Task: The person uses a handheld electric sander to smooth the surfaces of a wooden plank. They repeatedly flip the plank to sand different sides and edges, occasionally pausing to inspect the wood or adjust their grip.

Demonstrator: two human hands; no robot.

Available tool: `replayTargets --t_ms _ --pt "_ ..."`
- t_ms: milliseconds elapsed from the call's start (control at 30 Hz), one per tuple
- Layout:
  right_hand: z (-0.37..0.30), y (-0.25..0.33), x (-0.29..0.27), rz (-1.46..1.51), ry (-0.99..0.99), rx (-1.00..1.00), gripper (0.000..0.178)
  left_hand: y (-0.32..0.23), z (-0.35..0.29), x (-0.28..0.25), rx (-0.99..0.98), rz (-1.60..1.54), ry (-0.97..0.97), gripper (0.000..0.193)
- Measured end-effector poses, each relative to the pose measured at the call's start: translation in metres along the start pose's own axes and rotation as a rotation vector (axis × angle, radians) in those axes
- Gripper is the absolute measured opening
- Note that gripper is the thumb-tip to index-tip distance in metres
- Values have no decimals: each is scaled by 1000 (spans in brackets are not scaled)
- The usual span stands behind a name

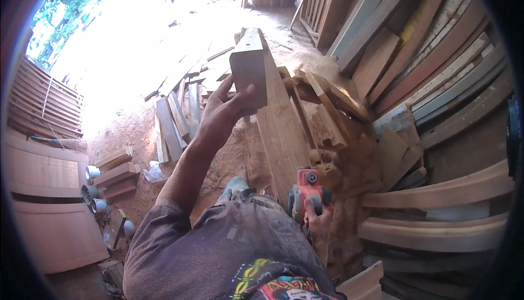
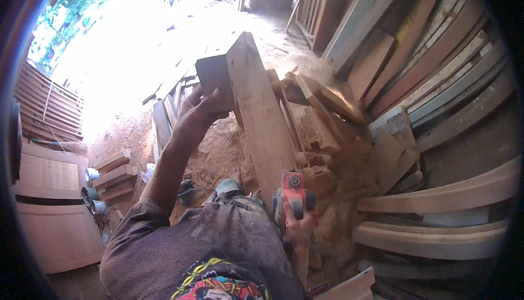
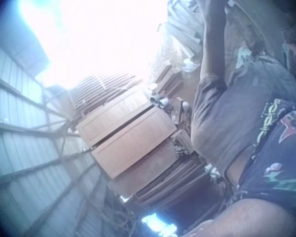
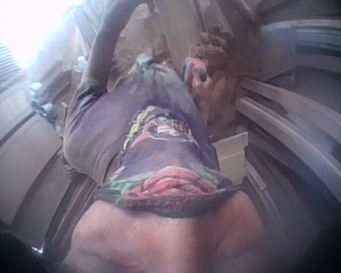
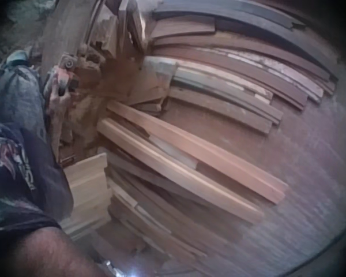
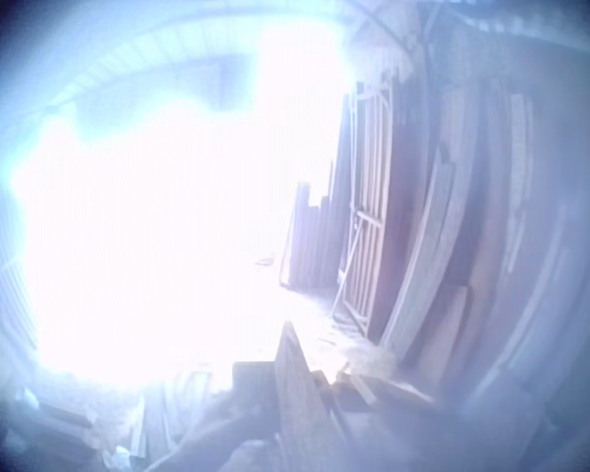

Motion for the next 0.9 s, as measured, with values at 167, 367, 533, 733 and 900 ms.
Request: replayTargets --t_ms 167,367,533,733,900 --pt "-2 2 2 13 0 21 33 -4 1 1 6 -9 7 72" --pt "-3 4 3 27 -4 31 33 -8 3 4 27 -23 -1 68" --pt "-3 3 4 26 4 11 36 -4 0 6 -26 45 19 75" --pt "-13 7 4 165 -49 4 42 113 -38 34 -281 126 295 110" --pt "-33 46 4 201 -79 -108 46 275 -54 42 -284 353 289 137"
Point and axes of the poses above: each hand's wrist, its own z-axis towards the middle knuckle, its own x-axis out of the palm, y = z × x, the point moved 8 cm from there along z, towards the middle knuckle, and after that the axes turned 9 degrees about z, right-handed, at the moved point
